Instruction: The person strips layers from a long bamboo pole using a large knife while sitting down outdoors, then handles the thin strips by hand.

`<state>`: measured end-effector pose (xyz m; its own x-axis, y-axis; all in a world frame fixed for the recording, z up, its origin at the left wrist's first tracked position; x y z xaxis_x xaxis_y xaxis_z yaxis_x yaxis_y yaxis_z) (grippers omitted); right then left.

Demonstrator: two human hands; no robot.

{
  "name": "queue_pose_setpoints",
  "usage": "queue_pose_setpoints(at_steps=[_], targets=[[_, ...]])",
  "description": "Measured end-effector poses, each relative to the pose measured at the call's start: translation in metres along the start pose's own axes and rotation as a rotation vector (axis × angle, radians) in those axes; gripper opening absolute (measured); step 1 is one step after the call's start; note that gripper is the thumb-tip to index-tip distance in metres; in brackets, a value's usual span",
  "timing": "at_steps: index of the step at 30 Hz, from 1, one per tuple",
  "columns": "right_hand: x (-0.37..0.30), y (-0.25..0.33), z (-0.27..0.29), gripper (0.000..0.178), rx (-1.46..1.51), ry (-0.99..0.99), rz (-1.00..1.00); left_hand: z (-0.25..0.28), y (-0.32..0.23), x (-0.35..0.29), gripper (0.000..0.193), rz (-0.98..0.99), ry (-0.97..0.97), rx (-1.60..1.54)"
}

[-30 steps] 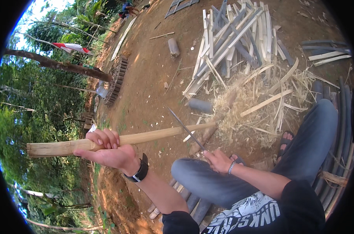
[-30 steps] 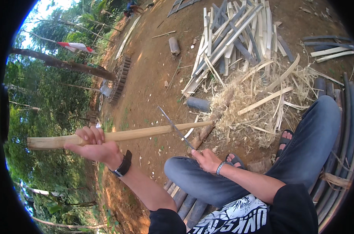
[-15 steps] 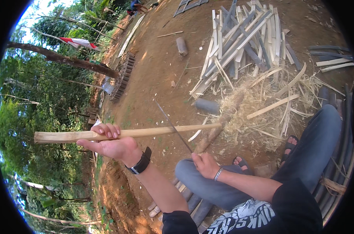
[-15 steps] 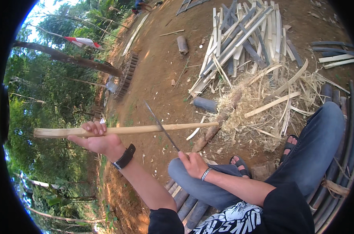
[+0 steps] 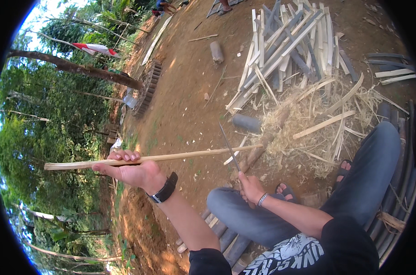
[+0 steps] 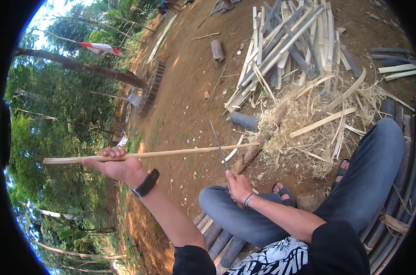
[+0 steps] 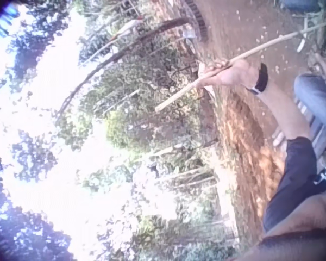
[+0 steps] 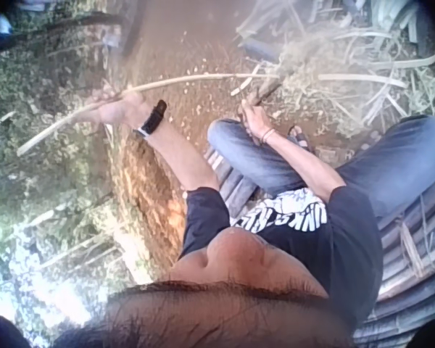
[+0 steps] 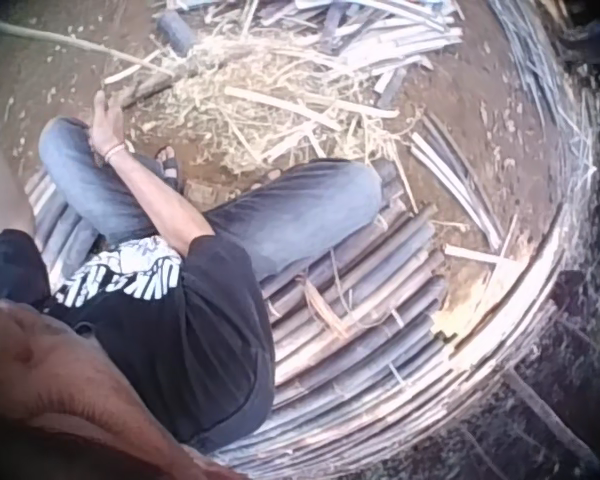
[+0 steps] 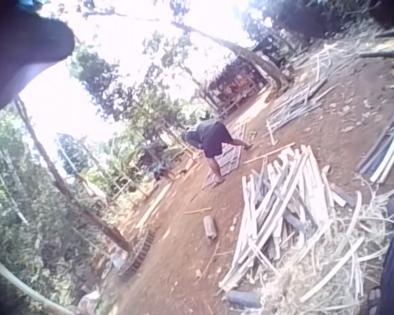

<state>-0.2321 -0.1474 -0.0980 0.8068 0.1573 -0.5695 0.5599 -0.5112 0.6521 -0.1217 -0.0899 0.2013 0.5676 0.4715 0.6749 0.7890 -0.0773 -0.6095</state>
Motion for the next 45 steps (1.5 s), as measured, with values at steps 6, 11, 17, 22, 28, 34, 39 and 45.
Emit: queue_pose_setpoints(at_steps=[6, 11, 17, 22, 28, 34, 39, 45], targets=[[-0.019, 0.013, -0.013, 0.069, -0.300, 0.062, 0.517, -0.010, -0.001, -0.008, 0.059, 0.014, 0.084, -0.010], [-0.031, 0.013, 0.013, 0.068, -0.124, 0.120, 0.076, -0.004, -0.009, -0.011, 0.060, 0.044, 0.151, -0.065], [-0.058, 0.043, -0.010, 0.066, -0.273, 0.183, 0.556, -0.019, -0.012, -0.027, 0.058, 0.039, 0.192, -0.103], [-0.036, 0.024, 0.003, 0.066, -0.176, 0.122, 0.400, -0.024, -0.010, -0.026, 0.056, 0.047, 0.199, -0.124], [-0.032, 0.038, -0.010, 0.068, -0.326, 0.059, 0.650, -0.023, -0.005, -0.023, 0.058, 0.041, 0.174, -0.040], [-0.024, 0.026, 0.005, 0.071, -0.005, 0.138, 0.122, -0.023, -0.006, -0.023, 0.058, 0.041, 0.184, -0.036], [0.000, -0.003, 0.028, 0.068, -0.139, 0.071, 0.220, -0.032, -0.006, -0.027, 0.059, 0.042, 0.197, -0.101], [-0.007, -0.007, 0.017, 0.066, -0.202, 0.088, 0.341, -0.014, -0.006, -0.017, 0.060, 0.083, 0.231, -0.082]])
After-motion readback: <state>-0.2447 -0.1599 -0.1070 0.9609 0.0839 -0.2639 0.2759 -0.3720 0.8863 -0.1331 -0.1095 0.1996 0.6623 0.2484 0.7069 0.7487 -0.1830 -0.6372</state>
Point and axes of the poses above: each hand's wrist, its own x-axis towards the middle knuckle, its own z-axis out of the back of the hand, y = z × x, the point moved 1 cm from there along x, towards the middle knuckle, and after that the axes turned 4 degrees about -z, right-handed, at the moved point
